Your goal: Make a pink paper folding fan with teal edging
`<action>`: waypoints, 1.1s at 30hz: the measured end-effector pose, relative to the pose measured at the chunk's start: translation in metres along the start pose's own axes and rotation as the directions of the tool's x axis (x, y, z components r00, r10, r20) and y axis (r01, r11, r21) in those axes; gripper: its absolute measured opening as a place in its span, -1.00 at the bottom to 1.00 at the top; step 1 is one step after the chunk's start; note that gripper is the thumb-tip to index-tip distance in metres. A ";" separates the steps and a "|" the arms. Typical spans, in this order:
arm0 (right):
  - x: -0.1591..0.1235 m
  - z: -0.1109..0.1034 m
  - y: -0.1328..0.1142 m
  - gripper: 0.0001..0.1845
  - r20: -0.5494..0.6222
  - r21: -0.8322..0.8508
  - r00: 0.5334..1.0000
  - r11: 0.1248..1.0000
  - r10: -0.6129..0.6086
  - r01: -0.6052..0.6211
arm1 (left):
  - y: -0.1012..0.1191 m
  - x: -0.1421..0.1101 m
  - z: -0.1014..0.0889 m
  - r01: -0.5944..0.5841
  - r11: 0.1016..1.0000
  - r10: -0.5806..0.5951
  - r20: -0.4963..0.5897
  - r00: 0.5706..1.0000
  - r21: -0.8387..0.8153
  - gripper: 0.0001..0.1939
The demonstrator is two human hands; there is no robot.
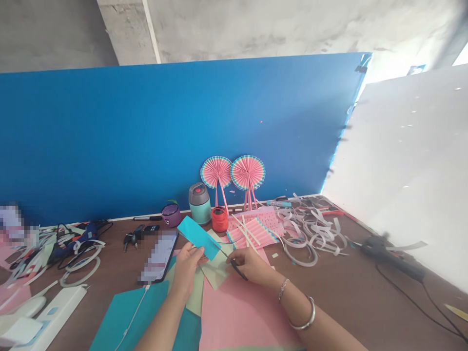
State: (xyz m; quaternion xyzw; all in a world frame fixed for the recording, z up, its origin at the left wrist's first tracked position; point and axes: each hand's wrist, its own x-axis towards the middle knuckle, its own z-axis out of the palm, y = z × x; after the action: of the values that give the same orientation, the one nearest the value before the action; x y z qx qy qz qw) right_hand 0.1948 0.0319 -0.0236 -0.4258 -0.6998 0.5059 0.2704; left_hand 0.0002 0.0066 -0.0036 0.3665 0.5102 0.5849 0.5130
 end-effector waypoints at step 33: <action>-0.001 0.001 -0.006 -0.81 -0.028 -0.033 1.000 0.999 -0.011 0.010 | -0.013 0.005 -0.004 0.103 0.990 -0.091 0.113 0.989 -0.100 -0.68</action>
State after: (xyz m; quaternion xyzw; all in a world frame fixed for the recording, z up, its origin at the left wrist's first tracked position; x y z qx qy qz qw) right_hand 0.1924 0.0292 -0.0180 -0.4338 -0.7063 0.4866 0.2760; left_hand -0.0014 0.0097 -0.0174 0.3449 0.4674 0.5645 0.5864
